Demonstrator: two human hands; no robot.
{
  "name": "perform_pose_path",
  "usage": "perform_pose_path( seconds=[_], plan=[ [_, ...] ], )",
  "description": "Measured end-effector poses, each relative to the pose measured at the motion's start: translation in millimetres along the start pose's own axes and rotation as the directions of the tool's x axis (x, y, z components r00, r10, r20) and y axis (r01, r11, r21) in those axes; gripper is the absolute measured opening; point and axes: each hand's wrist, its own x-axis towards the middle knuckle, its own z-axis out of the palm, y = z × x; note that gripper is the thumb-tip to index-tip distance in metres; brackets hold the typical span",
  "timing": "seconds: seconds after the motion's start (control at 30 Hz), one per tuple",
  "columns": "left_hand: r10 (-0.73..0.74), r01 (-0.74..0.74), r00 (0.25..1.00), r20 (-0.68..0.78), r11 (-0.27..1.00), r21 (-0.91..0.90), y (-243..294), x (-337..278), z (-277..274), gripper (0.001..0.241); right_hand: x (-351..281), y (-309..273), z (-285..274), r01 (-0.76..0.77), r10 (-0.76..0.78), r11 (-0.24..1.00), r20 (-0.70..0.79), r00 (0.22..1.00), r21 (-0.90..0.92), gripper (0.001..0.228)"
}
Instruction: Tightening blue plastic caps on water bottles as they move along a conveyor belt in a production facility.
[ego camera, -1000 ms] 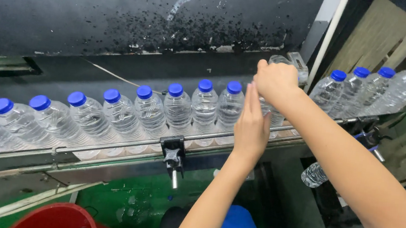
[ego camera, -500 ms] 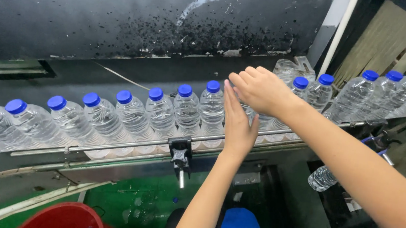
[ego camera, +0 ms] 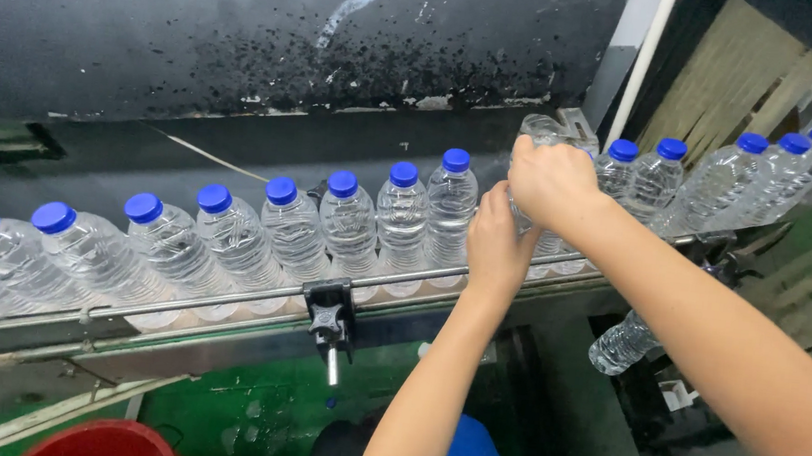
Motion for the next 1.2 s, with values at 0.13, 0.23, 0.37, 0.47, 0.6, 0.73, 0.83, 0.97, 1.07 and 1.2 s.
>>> perform_pose_path(
  seconds=[0.13,0.23,0.37,0.47,0.6,0.73,0.83,0.97,1.07,1.2],
  plan=[
    [-0.051,0.053,0.998,0.045,0.997,-0.054,34,-8,-10,0.074,4,9,14,-0.055,0.054,0.998,0.024,0.998,0.01,0.021],
    [0.207,-0.207,0.978,-0.008,0.978,0.033,55,-34,-27,0.097,1,22,4,-0.125,0.124,0.992,0.056,0.991,0.005,0.023],
    [0.354,-0.351,0.935,0.011,0.931,-0.099,53,-47,-61,0.068,-4,39,6,-0.114,0.12,0.978,0.025,0.992,-0.173,0.023],
    [0.391,-0.399,0.907,-0.157,0.917,-0.024,35,-38,-101,0.052,-17,52,22,-0.103,0.116,0.954,0.031,0.993,-0.281,0.024],
    [0.372,-0.335,0.768,-0.522,0.927,0.168,19,-14,-170,0.036,-18,47,-13,-0.143,0.19,0.911,0.086,0.978,-0.386,0.018],
    [0.336,-0.263,0.651,-0.68,0.941,0.213,-4,1,-194,0.032,-5,-14,-86,-0.161,0.07,0.898,-0.228,0.971,-0.41,0.01],
    [0.343,-0.249,0.586,-0.734,0.938,0.24,-17,4,-197,0.027,14,-73,-121,-0.023,-0.077,0.979,-0.47,0.879,-0.203,0.013],
    [0.338,-0.206,0.578,-0.743,0.941,0.269,-21,3,-195,0.026,26,-137,-135,0.208,-0.126,0.969,-0.459,0.88,0.134,0.025],
    [0.352,-0.205,0.571,-0.742,0.936,0.286,-21,-2,-196,0.026,26,-160,-113,0.212,-0.092,0.93,-0.37,0.924,0.3,0.04],
    [0.304,-0.178,0.572,-0.762,0.953,0.246,-22,-3,-197,0.026,15,-161,-80,0.196,-0.071,0.929,-0.368,0.927,0.314,0.043]
  ],
)
